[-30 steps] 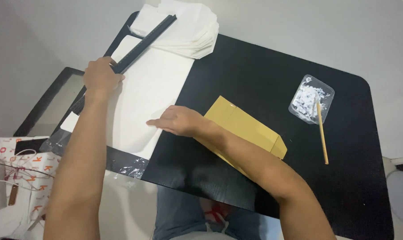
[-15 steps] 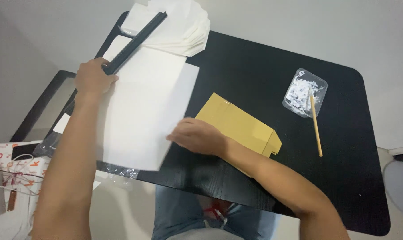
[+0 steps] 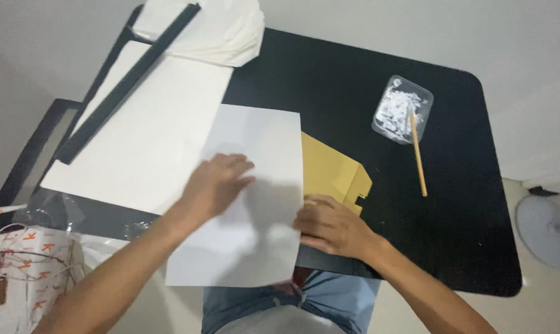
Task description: The person applies white glue to the edges of a folded white paper using a brush, then presses the glued sections together. They then place a yellow cardboard box on top of a larger white sheet of paper and smooth it down.
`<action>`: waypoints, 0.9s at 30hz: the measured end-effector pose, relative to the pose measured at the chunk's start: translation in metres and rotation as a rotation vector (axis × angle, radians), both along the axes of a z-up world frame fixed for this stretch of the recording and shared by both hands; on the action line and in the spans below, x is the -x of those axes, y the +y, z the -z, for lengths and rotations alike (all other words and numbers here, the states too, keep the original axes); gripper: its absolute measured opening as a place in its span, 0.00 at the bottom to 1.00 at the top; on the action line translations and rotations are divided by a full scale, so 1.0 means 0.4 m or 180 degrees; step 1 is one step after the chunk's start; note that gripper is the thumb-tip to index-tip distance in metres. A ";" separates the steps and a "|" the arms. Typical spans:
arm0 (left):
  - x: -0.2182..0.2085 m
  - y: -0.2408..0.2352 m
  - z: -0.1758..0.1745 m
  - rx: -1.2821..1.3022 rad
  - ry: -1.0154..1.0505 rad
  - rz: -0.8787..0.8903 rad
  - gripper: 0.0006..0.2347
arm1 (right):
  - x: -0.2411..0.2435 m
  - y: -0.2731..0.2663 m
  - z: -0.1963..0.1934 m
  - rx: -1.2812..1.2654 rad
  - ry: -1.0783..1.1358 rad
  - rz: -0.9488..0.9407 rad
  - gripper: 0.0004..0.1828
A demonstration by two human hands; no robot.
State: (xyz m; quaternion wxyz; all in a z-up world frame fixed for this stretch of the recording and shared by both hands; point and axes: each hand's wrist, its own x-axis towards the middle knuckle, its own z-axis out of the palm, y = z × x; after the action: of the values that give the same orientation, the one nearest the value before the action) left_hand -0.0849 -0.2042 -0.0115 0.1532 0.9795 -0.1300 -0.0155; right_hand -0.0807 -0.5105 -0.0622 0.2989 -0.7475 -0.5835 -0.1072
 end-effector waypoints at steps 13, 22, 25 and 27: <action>0.040 -0.067 0.037 -0.0700 0.0549 -0.0081 0.19 | -0.071 -0.091 -0.135 0.2446 0.1509 0.2196 0.53; 0.016 -0.116 0.022 -0.0679 0.0900 0.0205 0.22 | 0.044 -0.217 -0.179 0.2435 0.1956 0.3051 0.66; -0.016 -0.149 0.029 -0.1047 0.1145 0.0359 0.23 | 0.082 -0.213 -0.204 0.2319 0.2275 0.3586 0.71; -0.034 -0.157 0.071 -0.0906 0.0661 0.0342 0.21 | 0.098 -0.219 -0.213 0.2271 0.2507 0.3877 0.72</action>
State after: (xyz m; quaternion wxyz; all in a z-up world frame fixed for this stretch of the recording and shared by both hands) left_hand -0.0714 -0.2672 -0.0399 0.0246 0.9760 -0.1621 -0.1430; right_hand -0.1200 -0.5982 0.0228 0.1151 -0.9674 0.0753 0.2127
